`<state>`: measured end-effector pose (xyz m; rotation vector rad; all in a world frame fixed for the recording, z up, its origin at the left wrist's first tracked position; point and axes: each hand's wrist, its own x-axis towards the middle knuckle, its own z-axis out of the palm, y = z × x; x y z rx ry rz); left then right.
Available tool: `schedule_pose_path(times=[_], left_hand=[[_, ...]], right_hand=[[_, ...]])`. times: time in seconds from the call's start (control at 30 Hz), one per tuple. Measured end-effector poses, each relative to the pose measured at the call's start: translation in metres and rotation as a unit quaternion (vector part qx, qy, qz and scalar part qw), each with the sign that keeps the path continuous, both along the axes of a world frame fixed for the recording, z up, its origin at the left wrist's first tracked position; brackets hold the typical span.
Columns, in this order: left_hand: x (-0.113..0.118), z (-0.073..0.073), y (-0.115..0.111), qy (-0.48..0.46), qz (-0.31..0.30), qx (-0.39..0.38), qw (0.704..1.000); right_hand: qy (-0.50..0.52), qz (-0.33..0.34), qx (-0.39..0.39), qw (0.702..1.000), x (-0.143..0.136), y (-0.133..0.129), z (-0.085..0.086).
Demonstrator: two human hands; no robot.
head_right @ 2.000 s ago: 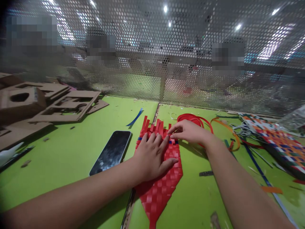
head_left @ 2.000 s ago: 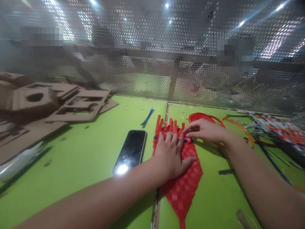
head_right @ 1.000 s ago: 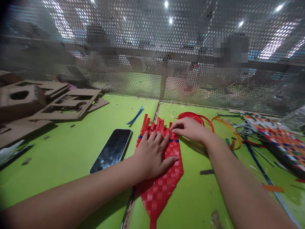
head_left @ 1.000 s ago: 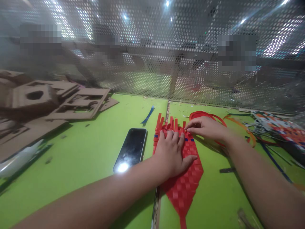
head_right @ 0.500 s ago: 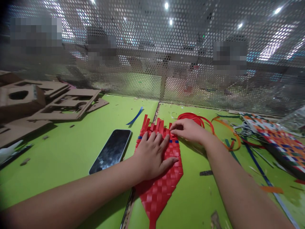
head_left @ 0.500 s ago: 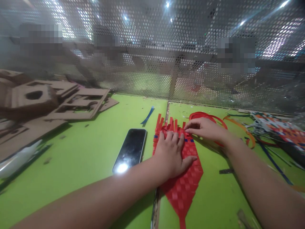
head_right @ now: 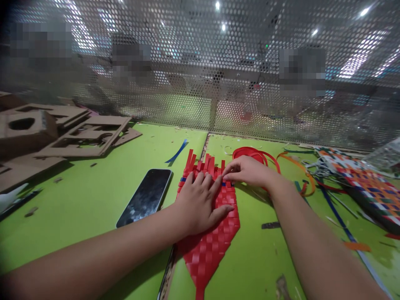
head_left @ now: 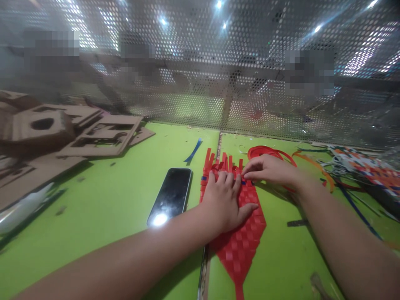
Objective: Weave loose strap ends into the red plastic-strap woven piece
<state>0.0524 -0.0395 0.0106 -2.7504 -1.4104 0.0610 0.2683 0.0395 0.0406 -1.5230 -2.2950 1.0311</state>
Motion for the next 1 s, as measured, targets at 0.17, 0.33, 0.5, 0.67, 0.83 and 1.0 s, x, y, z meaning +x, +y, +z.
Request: schedule_pose_path(times=[0.17, 0.33, 0.5, 0.67, 0.83, 1.0], left_hand=[[0.0, -0.001, 0.0, -0.002, 0.0, -0.003, 1.0], [0.0, -0.002, 0.0, -0.011, 0.0, 0.0, 1.0], [0.0, -0.002, 0.0, -0.01, -0.001, -0.003, 1.0], [0.0, -0.003, 0.001, -0.009, 0.001, -0.001, 1.0], [0.0, -0.003, 0.0, -0.012, 0.005, -0.002, 1.0], [0.0, -0.001, 0.001, -0.009, 0.002, -0.011, 1.0]], right_hand=[[0.002, -0.018, 0.021, 1.0, -0.003, 0.001, -0.004], [0.007, -0.006, 0.013, 1.0, -0.002, 0.003, -0.009], [0.006, -0.003, 0.014, 1.0, -0.001, 0.002, -0.009], [0.008, -0.007, 0.029, 1.0, -0.001, 0.001, -0.008], [-0.002, -0.003, 0.041, 0.999, -0.001, 0.003, -0.01], [-0.016, 0.0, 0.038, 0.999, -0.001, 0.005, -0.011]])
